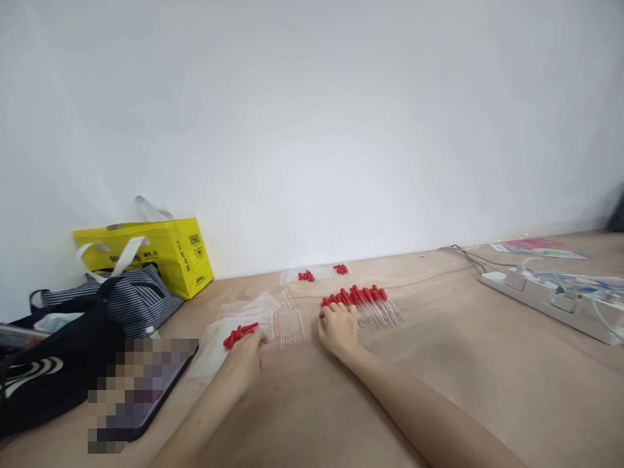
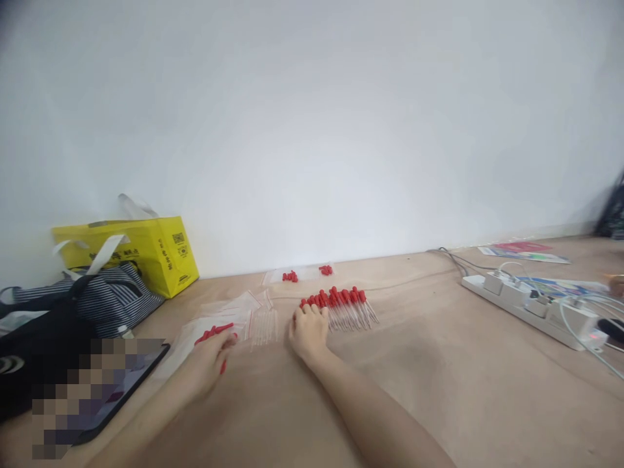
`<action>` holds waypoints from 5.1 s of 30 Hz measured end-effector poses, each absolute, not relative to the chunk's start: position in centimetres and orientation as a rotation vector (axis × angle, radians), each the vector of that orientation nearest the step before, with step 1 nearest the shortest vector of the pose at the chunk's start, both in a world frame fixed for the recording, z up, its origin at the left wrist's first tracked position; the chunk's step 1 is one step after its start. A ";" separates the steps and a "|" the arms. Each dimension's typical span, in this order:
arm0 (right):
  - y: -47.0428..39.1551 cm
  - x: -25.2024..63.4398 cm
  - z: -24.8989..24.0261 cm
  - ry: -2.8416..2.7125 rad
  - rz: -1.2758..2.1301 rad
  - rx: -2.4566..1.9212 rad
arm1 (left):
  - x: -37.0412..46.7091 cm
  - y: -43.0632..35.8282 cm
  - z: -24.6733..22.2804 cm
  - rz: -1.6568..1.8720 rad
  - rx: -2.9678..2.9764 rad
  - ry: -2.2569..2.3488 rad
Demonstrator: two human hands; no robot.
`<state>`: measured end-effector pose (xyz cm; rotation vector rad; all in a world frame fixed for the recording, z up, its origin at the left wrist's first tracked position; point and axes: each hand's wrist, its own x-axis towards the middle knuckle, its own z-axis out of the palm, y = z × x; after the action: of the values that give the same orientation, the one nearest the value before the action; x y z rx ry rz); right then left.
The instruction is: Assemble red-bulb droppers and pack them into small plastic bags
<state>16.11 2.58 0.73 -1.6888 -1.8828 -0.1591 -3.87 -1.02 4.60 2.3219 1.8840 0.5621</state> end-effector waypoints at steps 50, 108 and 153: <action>-4.0 22.0 -1.3 -2.115 0.270 -0.947 | 2.3 -2.5 0.9 0.908 2.199 1.202; 2.7 15.7 1.1 -2.054 -0.201 -1.855 | -7.3 3.3 1.7 0.686 2.314 2.334; 4.8 14.8 0.9 -1.832 0.004 -2.050 | -3.2 2.1 0.8 0.610 2.238 2.195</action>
<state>14.81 4.76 0.91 -2.0497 -1.8323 0.0040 -3.15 2.07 0.83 2.2380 2.1952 0.6104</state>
